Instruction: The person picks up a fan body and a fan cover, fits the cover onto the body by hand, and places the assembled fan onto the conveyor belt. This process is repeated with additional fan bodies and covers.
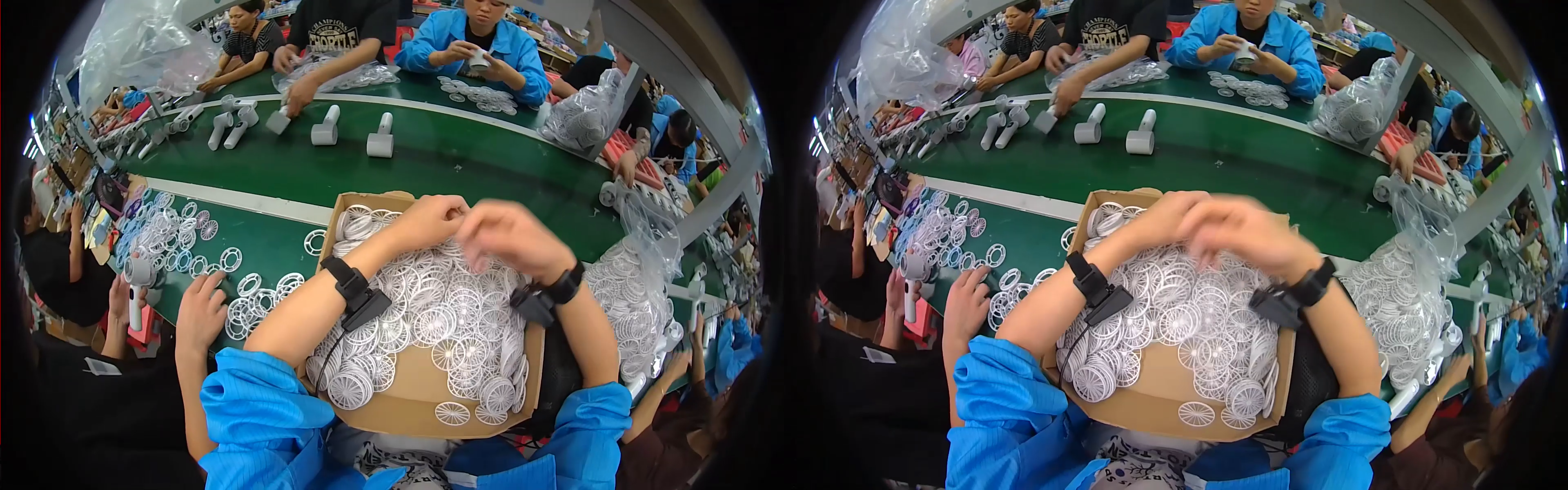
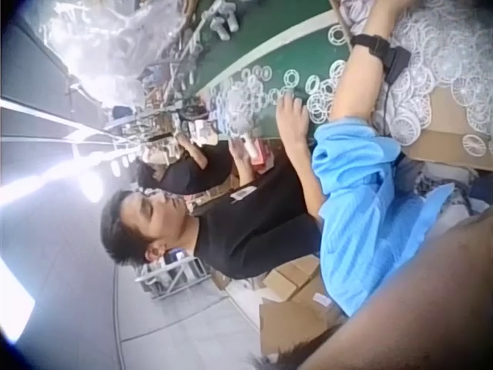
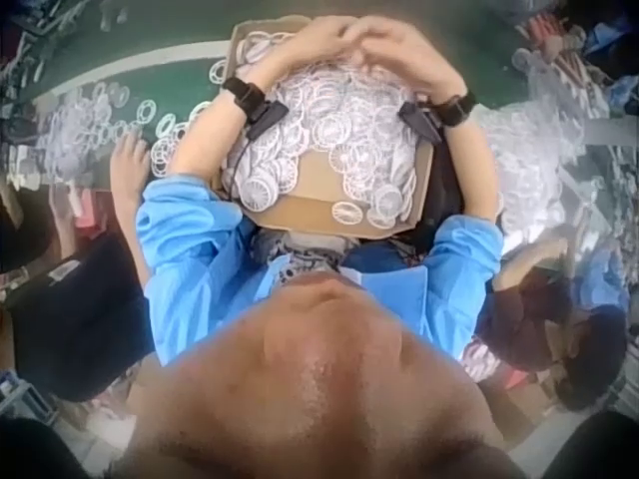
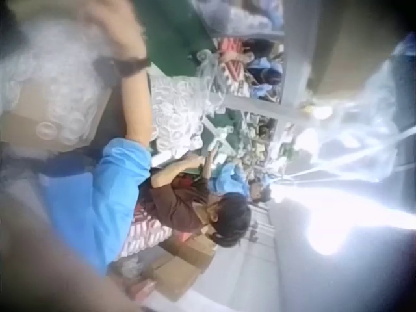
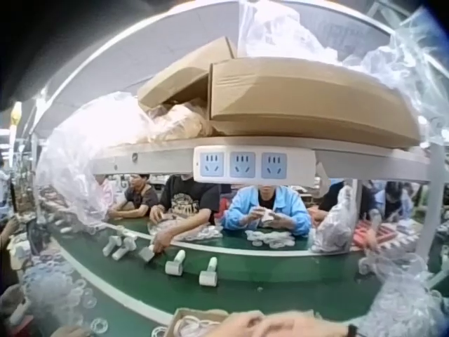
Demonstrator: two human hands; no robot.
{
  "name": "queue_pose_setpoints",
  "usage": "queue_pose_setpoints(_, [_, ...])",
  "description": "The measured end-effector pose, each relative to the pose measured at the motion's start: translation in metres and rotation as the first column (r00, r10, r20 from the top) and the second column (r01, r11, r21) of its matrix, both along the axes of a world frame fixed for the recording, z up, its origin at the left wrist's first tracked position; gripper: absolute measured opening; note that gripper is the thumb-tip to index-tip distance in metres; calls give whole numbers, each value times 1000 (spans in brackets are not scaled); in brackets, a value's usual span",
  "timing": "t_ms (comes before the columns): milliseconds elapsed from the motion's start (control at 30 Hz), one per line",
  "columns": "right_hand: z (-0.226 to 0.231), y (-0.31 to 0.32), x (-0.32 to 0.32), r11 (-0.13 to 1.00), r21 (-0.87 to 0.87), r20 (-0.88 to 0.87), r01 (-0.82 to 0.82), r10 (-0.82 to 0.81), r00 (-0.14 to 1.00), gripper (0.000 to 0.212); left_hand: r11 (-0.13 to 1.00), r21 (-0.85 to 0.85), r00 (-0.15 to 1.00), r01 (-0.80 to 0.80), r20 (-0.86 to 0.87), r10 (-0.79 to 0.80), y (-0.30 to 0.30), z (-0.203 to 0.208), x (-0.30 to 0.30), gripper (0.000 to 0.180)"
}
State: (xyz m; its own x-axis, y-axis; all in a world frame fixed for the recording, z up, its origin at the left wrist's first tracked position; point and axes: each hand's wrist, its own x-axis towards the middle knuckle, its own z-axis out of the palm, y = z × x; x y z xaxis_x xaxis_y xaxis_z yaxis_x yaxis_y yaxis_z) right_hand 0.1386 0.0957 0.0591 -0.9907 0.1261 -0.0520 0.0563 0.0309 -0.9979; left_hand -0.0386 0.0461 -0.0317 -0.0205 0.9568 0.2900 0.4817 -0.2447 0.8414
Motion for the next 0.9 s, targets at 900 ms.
queue_pose_setpoints(900, [-145, 307, 219, -415, 846, -381, 336, -910, -164, 50, 997, -50, 996, 54, -69, -57, 2, 5, 10, 17])
